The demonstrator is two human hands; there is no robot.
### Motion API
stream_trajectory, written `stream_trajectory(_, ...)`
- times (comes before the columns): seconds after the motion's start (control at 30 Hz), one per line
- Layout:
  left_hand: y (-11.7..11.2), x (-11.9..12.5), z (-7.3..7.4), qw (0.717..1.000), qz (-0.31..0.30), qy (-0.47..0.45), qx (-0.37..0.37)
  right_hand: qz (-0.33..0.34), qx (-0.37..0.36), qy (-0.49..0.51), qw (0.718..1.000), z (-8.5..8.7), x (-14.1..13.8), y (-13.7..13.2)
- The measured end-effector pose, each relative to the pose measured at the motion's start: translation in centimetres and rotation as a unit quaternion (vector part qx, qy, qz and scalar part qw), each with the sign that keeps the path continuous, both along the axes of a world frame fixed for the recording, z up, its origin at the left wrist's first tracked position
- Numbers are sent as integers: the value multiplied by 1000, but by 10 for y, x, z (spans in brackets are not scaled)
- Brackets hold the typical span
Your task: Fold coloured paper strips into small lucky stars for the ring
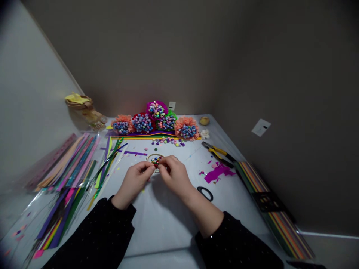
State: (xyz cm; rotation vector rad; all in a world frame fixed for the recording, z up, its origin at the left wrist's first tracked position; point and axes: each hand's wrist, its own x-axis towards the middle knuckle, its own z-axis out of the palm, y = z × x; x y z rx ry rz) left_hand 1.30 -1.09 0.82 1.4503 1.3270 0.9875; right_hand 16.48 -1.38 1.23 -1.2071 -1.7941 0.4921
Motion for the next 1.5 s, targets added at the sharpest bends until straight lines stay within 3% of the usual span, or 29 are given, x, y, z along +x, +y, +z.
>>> stream_trajectory(0.13,-2,2,3,999,-4,25,27,12,-76,38,996,1,0,2)
stream_trajectory(0.33,-2,2,5,999,-47,4,-5,33,-173,95,980,1,2,5)
stream_trajectory(0.7,-4,3,9,998,-50,8,-33,-4,-134,81,988,-3,1,5)
stream_trajectory(1.13,-5,2,6,999,-19,22,21,30,-217,147,965,-1,0,5)
stream_trajectory(1.23,-3,0,8,1000,-25,1,-1,59,-192,148,968,1,6,5)
stream_trajectory(1.37,-2,-2,9,997,-61,-23,-44,151,-96,74,981,3,15,8)
stream_trajectory(1.5,-1,-3,9,995,-92,-18,-27,177,-46,41,982,4,19,10)
